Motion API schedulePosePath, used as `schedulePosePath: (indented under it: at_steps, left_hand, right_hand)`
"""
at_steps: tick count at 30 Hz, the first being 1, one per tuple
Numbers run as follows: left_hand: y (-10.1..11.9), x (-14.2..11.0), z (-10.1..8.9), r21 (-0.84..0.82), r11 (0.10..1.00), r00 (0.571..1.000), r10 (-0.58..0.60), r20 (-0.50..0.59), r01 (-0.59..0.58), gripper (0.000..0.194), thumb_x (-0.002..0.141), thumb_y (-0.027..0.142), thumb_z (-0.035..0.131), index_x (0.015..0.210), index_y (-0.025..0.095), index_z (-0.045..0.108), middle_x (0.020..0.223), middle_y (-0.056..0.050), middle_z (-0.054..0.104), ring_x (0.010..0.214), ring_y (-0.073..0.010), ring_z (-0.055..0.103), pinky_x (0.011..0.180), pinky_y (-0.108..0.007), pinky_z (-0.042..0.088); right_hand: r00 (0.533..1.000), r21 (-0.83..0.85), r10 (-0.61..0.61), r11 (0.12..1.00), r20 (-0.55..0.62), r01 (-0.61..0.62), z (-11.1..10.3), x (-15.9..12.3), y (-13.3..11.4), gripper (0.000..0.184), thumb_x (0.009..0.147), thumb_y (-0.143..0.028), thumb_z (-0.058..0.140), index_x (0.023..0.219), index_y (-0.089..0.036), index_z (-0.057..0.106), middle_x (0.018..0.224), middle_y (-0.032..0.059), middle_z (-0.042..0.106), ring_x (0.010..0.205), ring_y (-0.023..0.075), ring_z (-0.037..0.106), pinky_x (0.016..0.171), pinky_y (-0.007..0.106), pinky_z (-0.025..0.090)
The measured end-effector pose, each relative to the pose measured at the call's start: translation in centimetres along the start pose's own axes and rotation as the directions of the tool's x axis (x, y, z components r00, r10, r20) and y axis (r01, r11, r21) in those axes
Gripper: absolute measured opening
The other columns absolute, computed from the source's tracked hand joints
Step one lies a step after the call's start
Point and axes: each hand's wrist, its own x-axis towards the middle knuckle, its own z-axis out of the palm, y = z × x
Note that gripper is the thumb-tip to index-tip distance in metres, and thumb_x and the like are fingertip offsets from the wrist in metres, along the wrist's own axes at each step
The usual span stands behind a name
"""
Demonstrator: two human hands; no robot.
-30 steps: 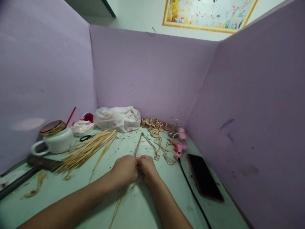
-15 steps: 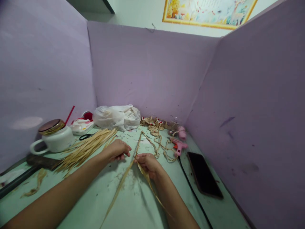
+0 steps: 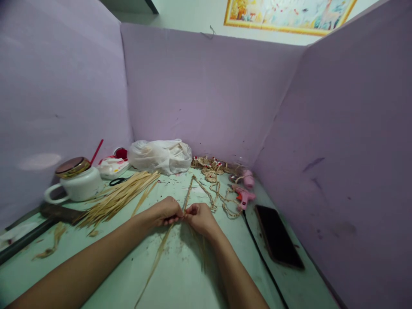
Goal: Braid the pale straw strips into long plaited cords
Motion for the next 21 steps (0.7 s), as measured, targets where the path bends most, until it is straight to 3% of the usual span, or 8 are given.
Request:
schedulePosePath:
  at_steps: [3,7,10,14,17,21]
  left_hand:
    - [0.1,-0.2,0.5,0.006,1.000,0.998,-0.020,-0.054,0.020,0.017,0.052,0.012,0.057,0.041,0.013,0.044,0.030,0.005,0.033,0.030,-0.0048,0.029,0.034,-0.019,0.020]
    - [0.3,-0.4,0.9,-0.039,0.999,0.997,-0.019,-0.073,0.016,0.017,0.052,0.009,0.053,0.040,0.014,0.042,0.030,0.004,0.033,0.028,-0.0048,0.027,0.033,-0.020,0.017]
    - [0.4,-0.4,0.9,-0.095,0.995,0.998,-0.029,-0.052,0.024,0.017,0.052,0.009,0.050,0.038,0.014,0.041,0.030,0.003,0.035,0.028,-0.0049,0.028,0.033,-0.020,0.017]
    - [0.1,-0.3,0.5,-0.086,0.993,0.996,-0.085,0.007,0.085,0.016,0.051,0.012,0.050,0.037,0.013,0.042,0.030,0.002,0.036,0.028,-0.0049,0.029,0.033,-0.019,0.017]
    - [-0.2,-0.3,0.0,-0.055,0.997,0.998,-0.047,0.050,0.050,0.013,0.050,0.012,0.050,0.039,0.013,0.044,0.029,0.003,0.035,0.028,-0.0049,0.028,0.032,-0.019,0.016]
    - [-0.1,-0.6,-0.5,-0.030,0.999,0.998,0.035,0.061,-0.034,0.012,0.051,0.013,0.050,0.041,0.014,0.044,0.028,0.005,0.033,0.027,-0.0043,0.026,0.032,-0.019,0.015]
  right_hand:
    - [0.993,-0.333,-0.096,0.941,-0.076,0.065,0.0,-0.3,-0.2,0.009,0.059,-0.016,0.054,0.061,-0.012,0.062,0.056,0.0024,0.062,0.052,0.0098,0.050,0.047,0.018,0.032]
    - [0.981,-0.578,-0.100,0.816,-0.167,-0.015,-0.1,-1.5,-1.9,0.015,0.060,-0.018,0.053,0.062,-0.013,0.067,0.058,0.0059,0.065,0.055,0.0126,0.053,0.049,0.020,0.031]
    - [0.984,-0.643,-0.077,0.765,-0.163,-0.047,0.2,-2.4,-3.0,0.017,0.061,-0.020,0.053,0.063,-0.014,0.068,0.058,0.0070,0.065,0.054,0.0129,0.053,0.047,0.021,0.028]
    - [0.983,-0.726,-0.147,0.687,-0.108,0.023,1.2,-3.2,-3.5,0.019,0.063,-0.018,0.050,0.065,-0.014,0.069,0.062,0.0082,0.066,0.052,0.0120,0.051,0.047,0.022,0.024]
    - [0.981,-0.774,-0.171,0.632,-0.090,0.040,1.6,-3.4,-3.5,0.019,0.063,-0.016,0.051,0.065,-0.014,0.069,0.065,0.0089,0.066,0.053,0.0120,0.050,0.048,0.023,0.024]
    - [0.992,-0.696,-0.114,0.716,-0.054,0.045,0.4,-2.8,-3.2,0.019,0.066,-0.029,0.054,0.064,-0.015,0.068,0.058,0.0045,0.063,0.052,0.0108,0.049,0.047,0.021,0.025]
